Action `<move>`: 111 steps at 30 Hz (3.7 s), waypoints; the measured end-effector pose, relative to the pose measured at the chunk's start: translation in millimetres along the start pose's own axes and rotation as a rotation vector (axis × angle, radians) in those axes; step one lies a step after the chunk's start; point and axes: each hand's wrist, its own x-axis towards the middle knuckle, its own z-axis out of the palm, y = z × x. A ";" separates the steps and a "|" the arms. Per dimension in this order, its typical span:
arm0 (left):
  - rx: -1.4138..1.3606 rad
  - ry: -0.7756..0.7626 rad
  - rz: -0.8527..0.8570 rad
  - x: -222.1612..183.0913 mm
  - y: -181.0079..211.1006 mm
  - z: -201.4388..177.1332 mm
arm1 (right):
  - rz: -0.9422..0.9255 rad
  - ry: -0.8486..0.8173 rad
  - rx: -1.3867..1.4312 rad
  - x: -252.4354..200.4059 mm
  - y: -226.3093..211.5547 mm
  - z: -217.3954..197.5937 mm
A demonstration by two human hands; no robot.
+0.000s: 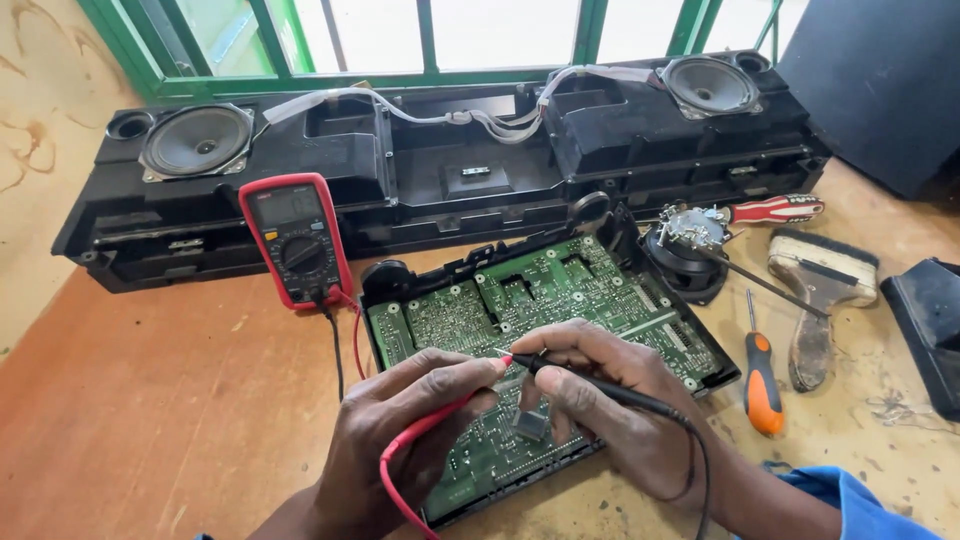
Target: Soldering components on a circuit board and testing electrical continuity with a multimeter.
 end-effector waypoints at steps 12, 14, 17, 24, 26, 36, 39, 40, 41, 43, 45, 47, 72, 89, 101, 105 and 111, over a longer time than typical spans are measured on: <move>-0.008 -0.002 0.017 0.5 1.8 -1.7 | -0.011 -0.019 0.159 1.8 3.5 3.3; -0.005 0.009 -0.006 -0.1 3.7 -3.8 | 0.019 -0.020 0.208 2.7 -0.7 4.5; 0.005 0.020 -0.042 0.9 5.1 -4.9 | 0.038 -0.012 0.275 2.4 -1.6 4.5; -0.012 0.047 -0.061 -1.7 7.0 -2.0 | 0.016 -0.012 0.296 0.9 -6.2 2.7; 0.007 0.040 -0.056 -3.1 7.9 -2.2 | -0.034 -0.003 0.280 0.4 1.1 5.3; 0.007 -0.021 0.038 -0.9 11.2 -5.3 | -0.133 0.038 0.216 -2.6 2.2 11.1; 0.013 -0.014 0.025 0.9 12.1 -4.7 | -0.131 -0.004 0.172 -1.1 3.1 6.8; 0.007 -0.016 0.027 -0.1 12.0 -7.5 | -0.129 0.001 0.170 -1.0 3.0 9.3; 0.038 -0.013 0.038 0.1 10.6 -7.5 | -0.125 0.015 0.158 -1.9 3.0 9.2; 0.053 -0.013 0.061 2.7 14.9 -5.6 | -0.120 0.046 0.136 -3.5 3.7 8.0; 0.126 0.030 -0.107 5.0 26.3 -4.0 | -0.136 -0.020 0.170 -5.0 5.1 7.4; 0.147 0.052 -0.088 1.7 18.0 1.5 | -0.061 -0.053 0.143 -6.9 -5.8 1.5; 0.118 0.055 -0.014 11.5 -3.8 -5.8 | -0.215 0.194 -0.394 17.7 17.6 -56.9; 0.145 -0.352 -0.051 16.1 -11.0 -10.2 | -0.179 0.065 -0.544 2.8 16.5 -58.3; 0.187 -0.412 -0.064 19.3 -8.8 -9.5 | -0.333 0.026 -0.539 2.3 28.8 -49.0; 0.193 -0.437 -0.069 22.2 -7.2 -9.7 | -0.279 0.016 -0.585 2.5 30.0 -48.1; 0.197 -0.445 -0.077 21.5 -10.2 -8.9 | -0.310 0.057 -0.690 3.8 34.9 -56.0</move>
